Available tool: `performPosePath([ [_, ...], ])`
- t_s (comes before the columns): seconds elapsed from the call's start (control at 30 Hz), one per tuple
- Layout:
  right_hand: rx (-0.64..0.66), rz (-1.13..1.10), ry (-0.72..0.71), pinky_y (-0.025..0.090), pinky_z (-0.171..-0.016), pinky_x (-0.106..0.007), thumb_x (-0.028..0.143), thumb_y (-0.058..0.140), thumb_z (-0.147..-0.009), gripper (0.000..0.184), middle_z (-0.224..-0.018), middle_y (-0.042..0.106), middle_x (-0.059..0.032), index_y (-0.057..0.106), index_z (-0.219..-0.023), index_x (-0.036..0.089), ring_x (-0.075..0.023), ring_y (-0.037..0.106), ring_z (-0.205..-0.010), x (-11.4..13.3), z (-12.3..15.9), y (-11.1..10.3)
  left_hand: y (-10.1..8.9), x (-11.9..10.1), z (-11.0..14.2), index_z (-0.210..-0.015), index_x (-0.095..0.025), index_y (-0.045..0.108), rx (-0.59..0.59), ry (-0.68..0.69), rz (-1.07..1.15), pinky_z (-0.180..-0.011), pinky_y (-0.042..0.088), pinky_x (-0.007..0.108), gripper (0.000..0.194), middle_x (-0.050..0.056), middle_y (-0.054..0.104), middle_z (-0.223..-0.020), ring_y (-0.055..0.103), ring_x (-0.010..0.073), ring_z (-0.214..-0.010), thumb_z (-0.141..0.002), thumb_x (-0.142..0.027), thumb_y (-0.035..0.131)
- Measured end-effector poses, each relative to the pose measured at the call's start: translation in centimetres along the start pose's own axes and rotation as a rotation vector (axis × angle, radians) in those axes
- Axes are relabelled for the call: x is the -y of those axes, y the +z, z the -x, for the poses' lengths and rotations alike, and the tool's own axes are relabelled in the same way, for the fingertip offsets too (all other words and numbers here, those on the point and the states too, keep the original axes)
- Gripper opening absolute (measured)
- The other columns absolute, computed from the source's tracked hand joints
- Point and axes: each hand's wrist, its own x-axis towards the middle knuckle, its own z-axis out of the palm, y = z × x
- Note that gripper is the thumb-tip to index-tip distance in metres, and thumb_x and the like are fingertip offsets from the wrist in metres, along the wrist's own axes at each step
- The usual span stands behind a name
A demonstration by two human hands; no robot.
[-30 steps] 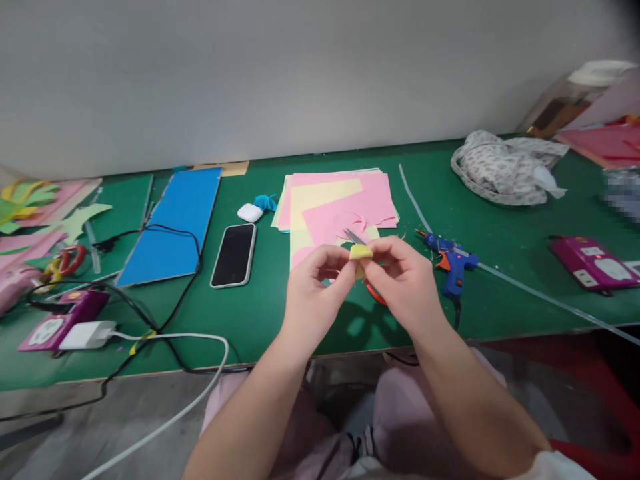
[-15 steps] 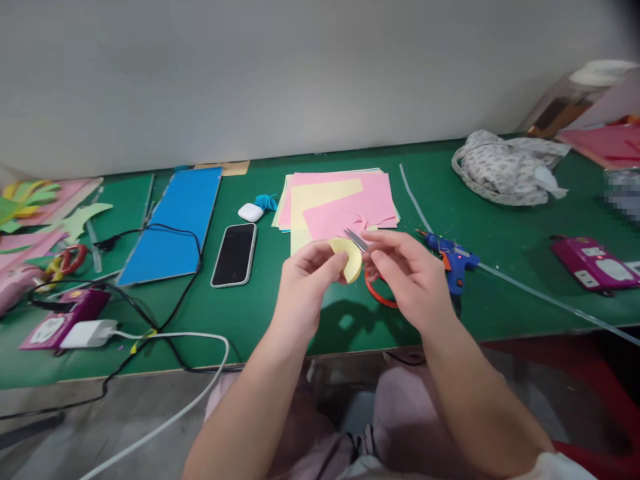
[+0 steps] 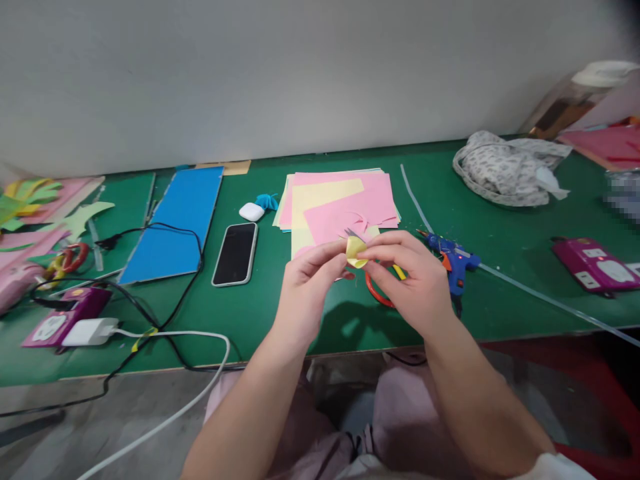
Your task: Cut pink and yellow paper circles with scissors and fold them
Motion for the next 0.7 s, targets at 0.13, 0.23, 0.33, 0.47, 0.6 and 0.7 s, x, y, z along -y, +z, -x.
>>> performPosePath([
  [0.13, -0.030, -0.125, 0.139, 0.059, -0.076, -0.032, 0.014, 0.068, -0.088, 0.013, -0.092, 0.074, -0.0027, 0.074, -0.086, 0.025, -0.0176, 0.071, -0.089, 0.3, -0.1, 0.1, 0.0, 0.3, 0.3, -0.101, -0.028, 0.080, 0.019, 0.163, -0.109, -0.075, 0.061, 0.025, 0.023, 0.003, 0.080, -0.101, 0.074, 0.0154, -0.085, -0.079, -0.022, 0.078],
  [0.23, -0.048, -0.218, 0.224, 0.058, -0.066, -0.028, 0.013, 0.069, -0.085, 0.012, -0.091, 0.076, -0.0025, 0.073, -0.082, 0.024, -0.0174, 0.072, -0.088, 0.4, 0.0, 0.4, 0.0, 0.4, 0.6, -0.109, -0.027, 0.078, -0.001, 0.291, -0.255, -0.081, 0.062, 0.028, 0.027, 0.004, 0.079, -0.106, 0.074, 0.0174, -0.091, -0.082, -0.021, 0.077],
  [0.33, -0.049, -0.288, 0.275, 0.057, -0.062, -0.026, 0.013, 0.071, -0.084, 0.011, -0.090, 0.078, -0.0020, 0.074, -0.082, 0.024, -0.0171, 0.073, -0.085, 0.4, 0.1, 0.6, -0.1, 0.5, 0.8, -0.111, -0.030, 0.077, -0.019, 0.394, -0.375, -0.084, 0.060, 0.026, 0.031, 0.002, 0.079, -0.106, 0.074, 0.0149, -0.089, -0.082, -0.019, 0.078],
  [0.47, -0.014, -0.303, 0.284, 0.056, -0.060, -0.025, 0.016, 0.073, -0.084, 0.008, -0.085, 0.077, -0.0008, 0.075, -0.083, 0.024, -0.0162, 0.072, -0.079, 0.6, 0.1, 0.6, -0.2, 0.5, 1.0, -0.109, -0.037, 0.077, -0.027, 0.541, -0.436, -0.081, 0.057, 0.020, 0.036, -0.004, 0.079, -0.101, 0.072, 0.0103, -0.086, -0.083, -0.012, 0.076],
  [0.6, 0.014, -0.291, 0.220, 0.057, -0.062, -0.026, 0.018, 0.073, -0.085, 0.007, -0.085, 0.076, -0.0008, 0.076, -0.085, 0.025, -0.0170, 0.071, -0.082, 0.9, 0.1, -0.1, -0.2, 0.2, 1.0, -0.108, -0.034, 0.077, -0.047, 0.638, -0.477, -0.077, 0.058, 0.020, 0.037, -0.003, 0.080, -0.098, 0.072, 0.0108, -0.083, -0.082, -0.007, 0.075],
  [0.7, -0.093, -0.266, 0.199, 0.057, -0.064, -0.028, 0.016, 0.070, -0.087, 0.012, -0.088, 0.076, -0.0003, 0.076, -0.089, 0.027, -0.0166, 0.070, -0.083, 1.0, 0.3, -0.5, -0.2, 0.0, 1.0, -0.110, -0.032, 0.077, -0.009, 0.707, -0.491, -0.079, 0.058, 0.022, 0.041, -0.002, 0.080, -0.098, 0.073, 0.0124, -0.087, -0.081, -0.004, 0.075],
])
